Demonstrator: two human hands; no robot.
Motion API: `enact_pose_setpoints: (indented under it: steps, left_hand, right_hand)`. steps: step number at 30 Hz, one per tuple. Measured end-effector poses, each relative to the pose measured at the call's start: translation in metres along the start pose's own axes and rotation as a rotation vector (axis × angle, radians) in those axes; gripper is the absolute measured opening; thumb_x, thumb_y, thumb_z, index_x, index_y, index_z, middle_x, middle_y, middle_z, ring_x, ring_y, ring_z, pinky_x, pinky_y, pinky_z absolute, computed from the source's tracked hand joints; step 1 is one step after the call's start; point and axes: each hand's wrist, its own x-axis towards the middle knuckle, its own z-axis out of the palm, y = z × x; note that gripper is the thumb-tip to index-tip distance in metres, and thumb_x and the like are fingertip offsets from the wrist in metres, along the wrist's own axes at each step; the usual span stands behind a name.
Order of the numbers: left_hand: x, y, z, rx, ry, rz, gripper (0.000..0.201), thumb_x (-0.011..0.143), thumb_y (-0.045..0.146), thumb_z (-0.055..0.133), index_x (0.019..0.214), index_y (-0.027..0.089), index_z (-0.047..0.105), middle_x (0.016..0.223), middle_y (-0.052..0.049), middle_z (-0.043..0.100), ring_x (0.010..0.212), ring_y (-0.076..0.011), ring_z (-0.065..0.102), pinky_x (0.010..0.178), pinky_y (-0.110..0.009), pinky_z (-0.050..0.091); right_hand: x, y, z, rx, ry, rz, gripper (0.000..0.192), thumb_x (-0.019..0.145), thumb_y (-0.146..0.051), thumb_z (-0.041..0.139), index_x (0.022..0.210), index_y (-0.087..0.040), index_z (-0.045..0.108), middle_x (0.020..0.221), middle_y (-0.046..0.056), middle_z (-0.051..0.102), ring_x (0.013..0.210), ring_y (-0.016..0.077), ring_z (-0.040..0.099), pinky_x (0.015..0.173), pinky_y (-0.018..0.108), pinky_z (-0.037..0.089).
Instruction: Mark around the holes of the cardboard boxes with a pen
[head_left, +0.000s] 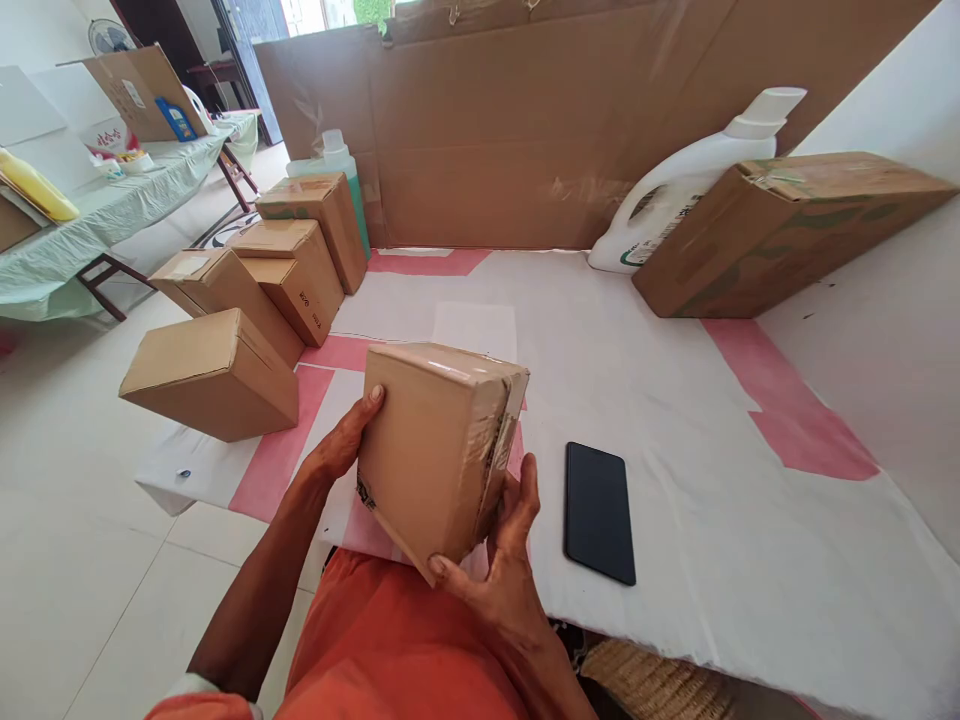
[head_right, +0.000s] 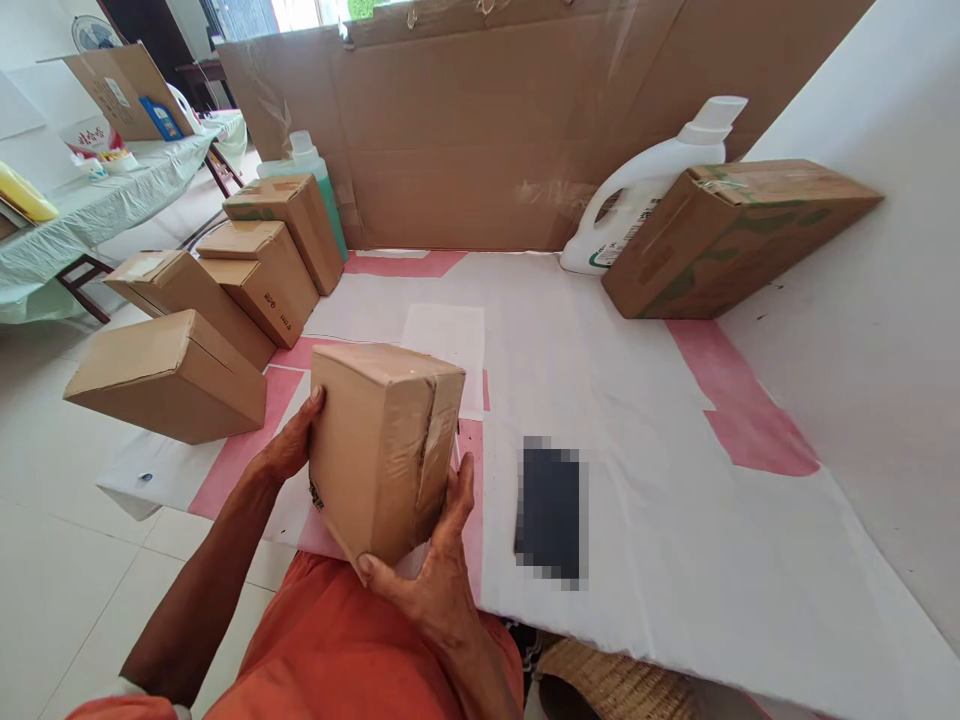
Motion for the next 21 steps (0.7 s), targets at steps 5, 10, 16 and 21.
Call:
enact_pose_setpoints:
  steps: [5, 10, 16, 21]
  left_hand:
    - [-0.009, 0.035, -0.018, 0.09, -0.183, -0.028, 0.09, 0.066, 0.082, 0.084, 0.133, 0.021, 0.076, 0.121, -0.015, 0.083, 0.117, -0.0444, 0.076, 0.09, -0.05, 0.067]
    - [-0.013, 0.075, 0.008, 0.53, -0.414, 0.162, 0.077, 0.068, 0.055, 0.094, 0.14, 0.037, 0.074, 0.139, -0.007, 0.076, 0.129, -0.0402, 0.07, 0.105, -0.051, 0.06]
    - [-0.026, 0.075, 0.085, 0.831, -0.64, 0.384, 0.083, 0.068, 0.061, 0.096, 0.142, 0.031, 0.073, 0.128, -0.014, 0.075, 0.121, -0.042, 0.072, 0.108, -0.054, 0.055]
    - [-0.038, 0.069, 0.102, 0.887, -0.644, 0.517, 0.065, 0.089, 0.067, 0.077, 0.13, 0.017, 0.077, 0.117, -0.019, 0.078, 0.108, -0.042, 0.075, 0.103, -0.058, 0.054]
  right_hand:
    - [0.002, 0.018, -0.024, 0.101, -0.103, 0.101, 0.123, 0.065, -0.089, 0.078, 0.166, -0.029, 0.041, 0.165, 0.019, 0.052, 0.152, 0.0471, 0.048, 0.12, 0.064, 0.044]
    - [0.018, -0.022, -0.089, 0.217, -0.033, 0.171, 0.105, 0.082, -0.103, 0.023, 0.156, -0.038, 0.058, 0.163, 0.01, 0.059, 0.154, 0.043, 0.049, 0.119, 0.062, 0.045]
    - [0.044, -0.098, -0.125, -0.006, -0.266, 0.189, 0.106, 0.064, -0.098, 0.071, 0.153, -0.04, 0.063, 0.163, 0.01, 0.058, 0.148, 0.0505, 0.053, 0.114, 0.067, 0.047]
    - [0.033, -0.1, -0.109, -0.39, -0.386, 0.343, 0.115, 0.053, -0.053, 0.1, 0.159, -0.033, 0.059, 0.166, 0.012, 0.054, 0.148, 0.0532, 0.05, 0.123, 0.071, 0.037]
